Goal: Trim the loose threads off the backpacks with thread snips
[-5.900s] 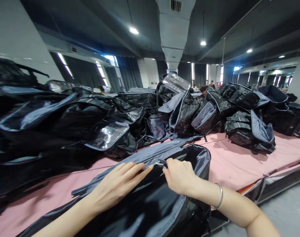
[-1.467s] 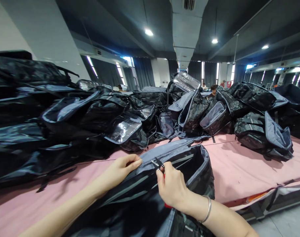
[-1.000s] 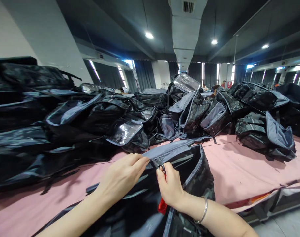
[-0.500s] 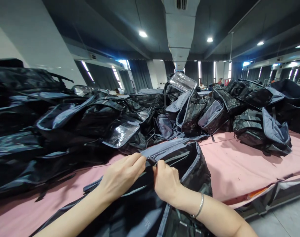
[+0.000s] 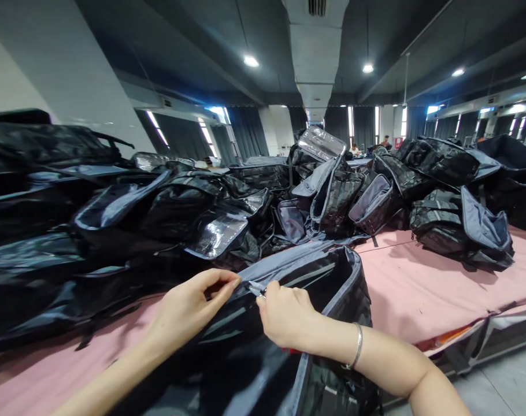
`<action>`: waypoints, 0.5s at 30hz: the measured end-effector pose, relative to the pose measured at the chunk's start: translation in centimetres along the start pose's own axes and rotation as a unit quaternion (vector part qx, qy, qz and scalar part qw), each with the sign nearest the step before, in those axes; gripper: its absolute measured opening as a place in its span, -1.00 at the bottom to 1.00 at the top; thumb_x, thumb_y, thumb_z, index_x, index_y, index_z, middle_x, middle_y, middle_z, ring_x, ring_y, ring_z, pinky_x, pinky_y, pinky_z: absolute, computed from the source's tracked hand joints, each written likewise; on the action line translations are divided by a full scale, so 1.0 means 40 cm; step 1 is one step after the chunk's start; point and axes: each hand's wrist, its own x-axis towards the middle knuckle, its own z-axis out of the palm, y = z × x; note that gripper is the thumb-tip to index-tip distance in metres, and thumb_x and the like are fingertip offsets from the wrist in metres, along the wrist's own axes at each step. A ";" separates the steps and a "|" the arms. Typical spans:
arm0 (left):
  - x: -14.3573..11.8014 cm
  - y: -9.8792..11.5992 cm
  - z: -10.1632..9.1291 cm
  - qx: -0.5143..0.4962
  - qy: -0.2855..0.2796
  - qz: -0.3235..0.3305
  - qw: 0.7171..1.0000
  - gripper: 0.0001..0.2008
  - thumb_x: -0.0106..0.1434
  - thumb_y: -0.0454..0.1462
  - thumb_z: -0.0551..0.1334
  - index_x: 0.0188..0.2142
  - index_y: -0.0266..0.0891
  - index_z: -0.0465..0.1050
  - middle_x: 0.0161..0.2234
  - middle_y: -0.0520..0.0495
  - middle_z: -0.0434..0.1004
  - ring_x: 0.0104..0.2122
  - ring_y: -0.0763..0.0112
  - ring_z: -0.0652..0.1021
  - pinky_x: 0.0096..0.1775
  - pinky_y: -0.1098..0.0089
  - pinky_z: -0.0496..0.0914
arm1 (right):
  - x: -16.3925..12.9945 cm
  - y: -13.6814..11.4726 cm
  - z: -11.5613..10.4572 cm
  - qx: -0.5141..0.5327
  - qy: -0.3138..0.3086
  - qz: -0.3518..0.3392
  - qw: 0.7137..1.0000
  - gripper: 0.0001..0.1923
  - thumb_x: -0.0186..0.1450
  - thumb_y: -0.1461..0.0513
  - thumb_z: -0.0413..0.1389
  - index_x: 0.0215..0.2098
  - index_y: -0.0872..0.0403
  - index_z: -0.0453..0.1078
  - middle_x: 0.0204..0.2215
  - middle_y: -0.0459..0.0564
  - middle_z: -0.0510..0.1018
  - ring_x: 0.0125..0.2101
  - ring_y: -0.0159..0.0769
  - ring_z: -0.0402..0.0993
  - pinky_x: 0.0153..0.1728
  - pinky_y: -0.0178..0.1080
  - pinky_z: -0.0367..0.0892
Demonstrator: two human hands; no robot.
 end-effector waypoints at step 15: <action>-0.001 0.016 0.007 -0.010 -0.003 -0.014 1.000 -0.68 0.11 -0.05 0.04 -0.41 -0.18 0.46 -0.47 0.01 0.55 -0.49 0.37 0.50 -0.42 0.45 0.38 | 0.005 -0.009 -0.047 -0.028 -0.027 -0.025 0.999 -0.72 0.37 0.17 -0.22 -0.19 0.18 0.23 -0.37 0.16 0.53 -0.37 -0.06 0.52 -0.37 -0.12 0.36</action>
